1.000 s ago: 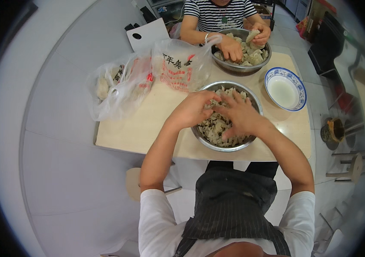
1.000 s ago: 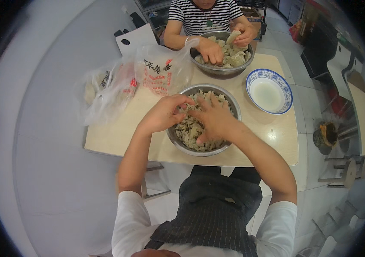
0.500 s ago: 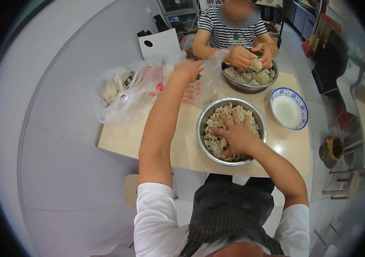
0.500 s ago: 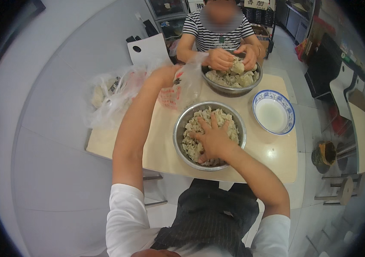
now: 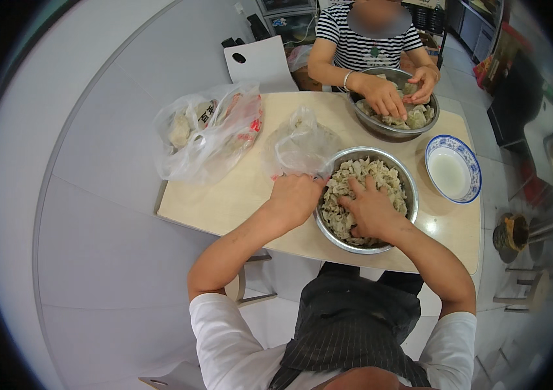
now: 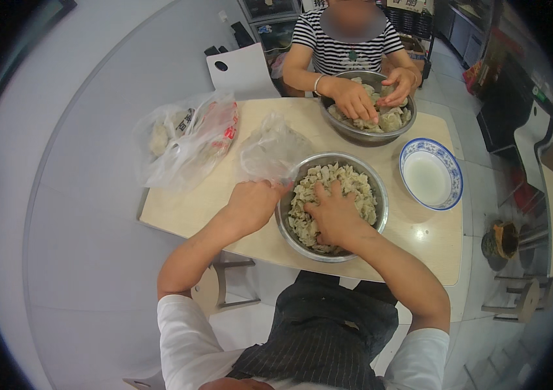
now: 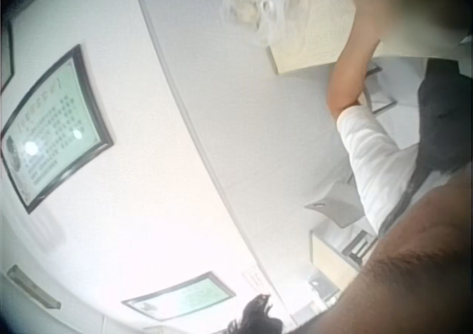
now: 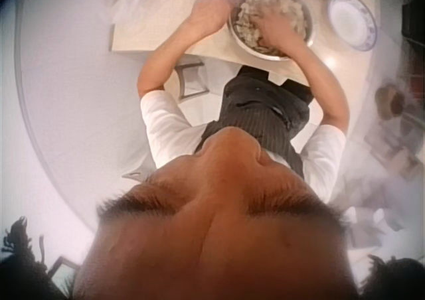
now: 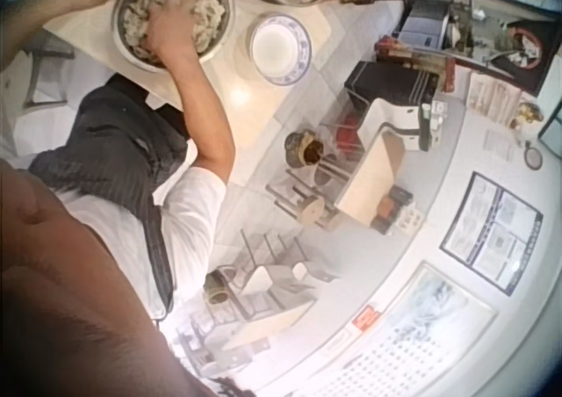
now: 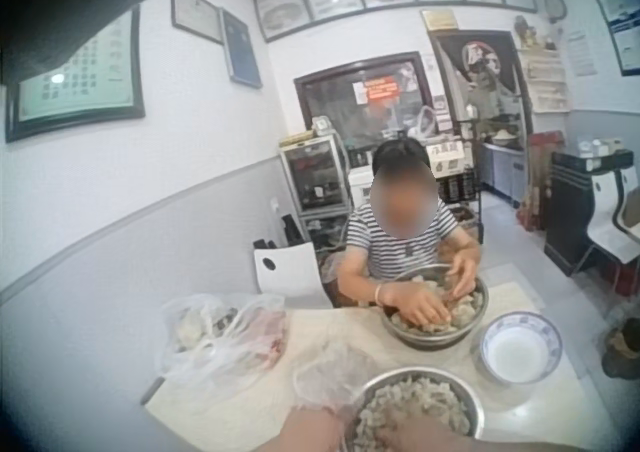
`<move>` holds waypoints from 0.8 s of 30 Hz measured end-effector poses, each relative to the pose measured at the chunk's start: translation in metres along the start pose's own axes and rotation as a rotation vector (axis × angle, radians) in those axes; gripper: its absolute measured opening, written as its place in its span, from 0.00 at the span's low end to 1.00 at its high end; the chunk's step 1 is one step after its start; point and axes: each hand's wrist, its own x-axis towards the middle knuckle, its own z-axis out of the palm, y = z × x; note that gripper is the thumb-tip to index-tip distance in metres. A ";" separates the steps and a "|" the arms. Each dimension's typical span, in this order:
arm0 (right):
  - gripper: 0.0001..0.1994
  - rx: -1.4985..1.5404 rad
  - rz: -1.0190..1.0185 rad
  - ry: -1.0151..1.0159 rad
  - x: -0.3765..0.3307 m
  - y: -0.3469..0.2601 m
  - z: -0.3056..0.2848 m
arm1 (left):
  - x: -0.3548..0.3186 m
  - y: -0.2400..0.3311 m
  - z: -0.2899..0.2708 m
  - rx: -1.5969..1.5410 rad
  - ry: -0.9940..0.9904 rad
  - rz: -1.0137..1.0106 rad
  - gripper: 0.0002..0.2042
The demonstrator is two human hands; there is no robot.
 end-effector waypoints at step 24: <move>0.12 -0.117 0.049 0.189 0.097 -0.009 -0.059 | 0.089 -0.122 0.038 -0.237 -0.075 -0.212 0.56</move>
